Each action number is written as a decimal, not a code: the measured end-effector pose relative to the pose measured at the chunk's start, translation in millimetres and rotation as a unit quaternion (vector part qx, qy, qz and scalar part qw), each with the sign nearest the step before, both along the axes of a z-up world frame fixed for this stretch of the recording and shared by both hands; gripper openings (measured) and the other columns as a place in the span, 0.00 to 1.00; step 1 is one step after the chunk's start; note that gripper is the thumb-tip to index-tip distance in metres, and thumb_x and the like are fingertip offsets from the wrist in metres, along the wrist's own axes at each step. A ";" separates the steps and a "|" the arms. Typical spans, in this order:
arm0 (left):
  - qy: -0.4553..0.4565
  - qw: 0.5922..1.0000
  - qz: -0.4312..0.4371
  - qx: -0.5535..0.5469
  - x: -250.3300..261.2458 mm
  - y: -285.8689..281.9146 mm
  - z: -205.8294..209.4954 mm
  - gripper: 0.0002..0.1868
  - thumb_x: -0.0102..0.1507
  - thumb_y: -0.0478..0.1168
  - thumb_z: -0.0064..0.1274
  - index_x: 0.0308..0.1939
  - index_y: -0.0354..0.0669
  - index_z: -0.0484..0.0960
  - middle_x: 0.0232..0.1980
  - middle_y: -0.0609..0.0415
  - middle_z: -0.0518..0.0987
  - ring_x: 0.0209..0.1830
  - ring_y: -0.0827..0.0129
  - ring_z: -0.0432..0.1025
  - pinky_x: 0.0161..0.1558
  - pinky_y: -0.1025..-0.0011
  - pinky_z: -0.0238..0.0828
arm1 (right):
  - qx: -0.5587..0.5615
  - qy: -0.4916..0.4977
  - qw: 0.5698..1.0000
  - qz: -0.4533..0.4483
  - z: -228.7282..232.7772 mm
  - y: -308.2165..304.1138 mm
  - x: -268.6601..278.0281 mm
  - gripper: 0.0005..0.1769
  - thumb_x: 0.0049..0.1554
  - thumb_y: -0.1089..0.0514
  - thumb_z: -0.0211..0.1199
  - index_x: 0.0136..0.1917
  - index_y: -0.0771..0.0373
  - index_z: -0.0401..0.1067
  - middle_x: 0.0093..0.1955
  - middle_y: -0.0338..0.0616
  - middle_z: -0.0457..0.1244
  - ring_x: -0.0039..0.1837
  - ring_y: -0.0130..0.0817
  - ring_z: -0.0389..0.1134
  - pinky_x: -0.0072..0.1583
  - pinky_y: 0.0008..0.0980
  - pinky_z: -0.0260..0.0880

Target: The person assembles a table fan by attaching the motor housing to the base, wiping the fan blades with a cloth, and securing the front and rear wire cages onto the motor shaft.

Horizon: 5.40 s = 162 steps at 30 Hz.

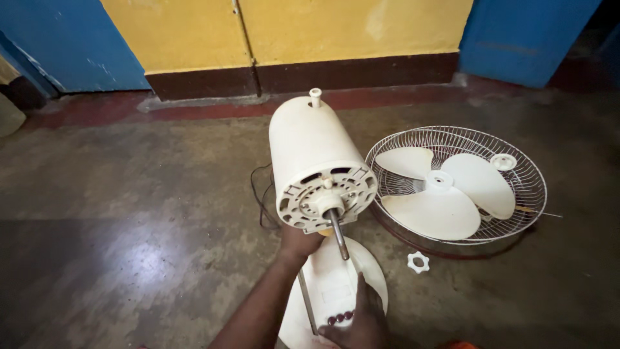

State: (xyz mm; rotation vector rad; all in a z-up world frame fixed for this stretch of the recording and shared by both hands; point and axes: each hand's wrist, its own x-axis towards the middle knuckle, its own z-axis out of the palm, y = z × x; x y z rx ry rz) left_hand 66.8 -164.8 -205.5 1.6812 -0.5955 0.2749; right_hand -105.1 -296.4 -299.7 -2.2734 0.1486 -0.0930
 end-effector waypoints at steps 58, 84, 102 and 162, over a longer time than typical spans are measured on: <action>0.012 0.999 0.010 -0.034 4.0 23.8 15.1 0.27 0.54 0.45 0.71 0.54 0.40 0.83 0.53 0.52 0.86 0.51 0.68 0.80 0.53 0.69 0.78 | -0.121 -0.049 0.988 0.080 -2.7 16.8 -3.3 0.76 0.34 0.32 0.81 0.78 0.72 0.43 0.81 0.62 0.43 0.82 0.53 0.41 0.77 0.44 0.44; 0.076 0.996 0.039 -0.028 -0.7 20.7 19.2 0.25 0.52 0.43 0.70 0.51 0.42 0.84 0.50 0.50 0.87 0.48 0.67 0.81 0.49 0.68 0.80 | -0.047 0.007 0.991 0.129 12.5 -6.6 -0.6 0.74 0.32 0.49 0.86 0.81 0.62 0.45 0.82 0.51 0.45 0.82 0.43 0.47 0.75 0.34 0.52; -0.037 0.983 0.139 0.111 13.3 15.6 14.5 0.24 0.54 0.49 0.70 0.52 0.46 0.86 0.52 0.51 0.87 0.51 0.62 0.81 0.51 0.67 0.77 | -0.062 0.050 0.989 0.127 14.8 -5.9 5.7 0.68 0.36 0.48 0.84 0.81 0.61 0.49 0.82 0.50 0.44 0.82 0.42 0.46 0.77 0.34 0.50; 0.051 0.964 0.166 0.202 -8.0 27.4 28.9 0.46 0.40 0.47 0.80 0.59 0.41 0.75 0.58 0.44 0.80 0.60 0.50 0.74 0.61 0.61 0.70 | -0.139 -0.046 0.977 0.156 -1.9 -22.3 0.8 0.64 0.34 0.41 0.83 0.76 0.59 0.55 0.76 0.56 0.54 0.75 0.50 0.58 0.71 0.42 0.61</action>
